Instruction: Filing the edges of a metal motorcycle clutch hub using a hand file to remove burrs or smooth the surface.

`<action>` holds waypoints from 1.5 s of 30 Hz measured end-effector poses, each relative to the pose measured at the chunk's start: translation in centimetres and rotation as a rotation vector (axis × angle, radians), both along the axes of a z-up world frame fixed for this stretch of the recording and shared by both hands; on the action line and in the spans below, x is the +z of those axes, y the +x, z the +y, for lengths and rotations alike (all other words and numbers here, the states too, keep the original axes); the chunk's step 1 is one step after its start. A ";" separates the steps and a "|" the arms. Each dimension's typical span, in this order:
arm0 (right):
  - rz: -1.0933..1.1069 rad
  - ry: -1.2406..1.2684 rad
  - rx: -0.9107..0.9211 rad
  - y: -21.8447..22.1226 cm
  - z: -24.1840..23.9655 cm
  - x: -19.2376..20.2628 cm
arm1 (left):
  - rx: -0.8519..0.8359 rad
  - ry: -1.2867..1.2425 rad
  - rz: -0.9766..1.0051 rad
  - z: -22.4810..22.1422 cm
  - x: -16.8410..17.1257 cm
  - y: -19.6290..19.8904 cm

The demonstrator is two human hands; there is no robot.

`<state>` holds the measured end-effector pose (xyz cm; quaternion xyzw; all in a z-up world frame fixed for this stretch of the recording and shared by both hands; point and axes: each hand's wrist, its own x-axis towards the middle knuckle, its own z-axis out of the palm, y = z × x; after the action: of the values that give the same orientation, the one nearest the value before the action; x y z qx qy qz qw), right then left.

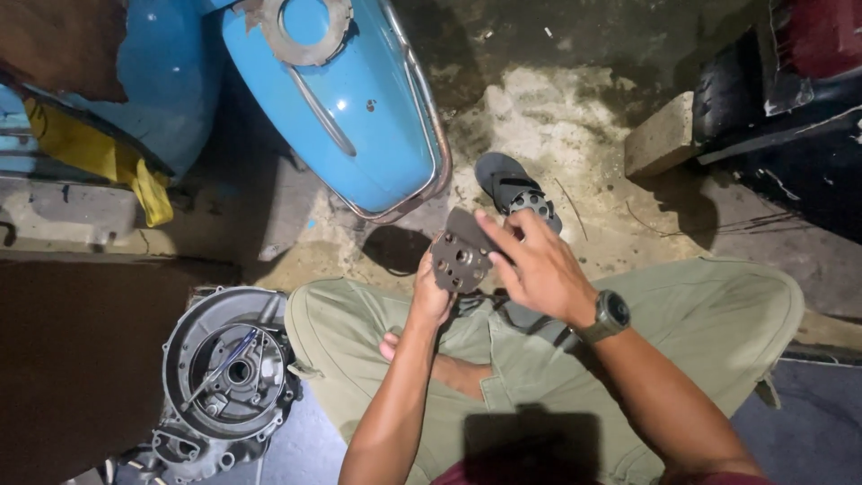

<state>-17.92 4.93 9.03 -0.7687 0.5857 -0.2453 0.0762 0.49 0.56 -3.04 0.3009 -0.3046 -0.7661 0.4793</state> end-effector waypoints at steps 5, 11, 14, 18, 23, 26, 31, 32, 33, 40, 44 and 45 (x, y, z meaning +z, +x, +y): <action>-0.038 0.082 0.081 2.7 1.0 -0.2 | 0.021 0.046 0.010 -0.3 0.3 -0.2; -0.028 0.077 0.076 1.6 0.2 0.5 | 0.061 0.102 0.012 -0.6 0.9 0.2; 0.002 0.097 0.015 0.7 0.1 -0.6 | 0.065 0.111 0.031 -0.5 2.4 -0.5; -0.063 0.062 0.134 4.0 1.5 2.6 | 0.063 0.117 0.025 -0.4 3.0 -0.7; -0.002 0.020 0.047 1.6 0.2 -0.5 | 0.084 0.144 0.007 -0.4 2.9 -0.1; 0.015 -0.003 -0.023 0.6 -0.1 -1.7 | 0.069 0.131 0.002 -0.5 1.2 0.0; -0.034 0.010 0.121 3.8 1.3 -0.6 | 0.039 0.128 -0.018 -0.2 0.3 0.3; -0.043 0.013 0.124 3.7 1.1 -0.9 | 0.041 0.135 -0.019 -0.3 0.3 0.4; -0.052 0.015 0.128 3.8 0.9 -1.2 | 0.043 0.142 -0.020 -0.3 0.4 0.6; -0.001 -0.029 -0.041 1.5 0.3 -1.8 | 0.037 0.076 0.009 -0.3 0.7 -0.2; -0.028 -0.027 0.100 4.2 1.4 0.1 | 0.046 0.088 0.001 -0.1 2.1 -0.1; -0.022 -0.047 0.112 4.6 1.4 1.1 | 0.053 0.090 -0.001 -0.1 2.7 0.1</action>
<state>-13.30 6.35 10.15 -0.7991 0.5350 -0.2628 0.0784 0.57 0.43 -0.39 0.3306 -0.2622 -0.7659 0.4851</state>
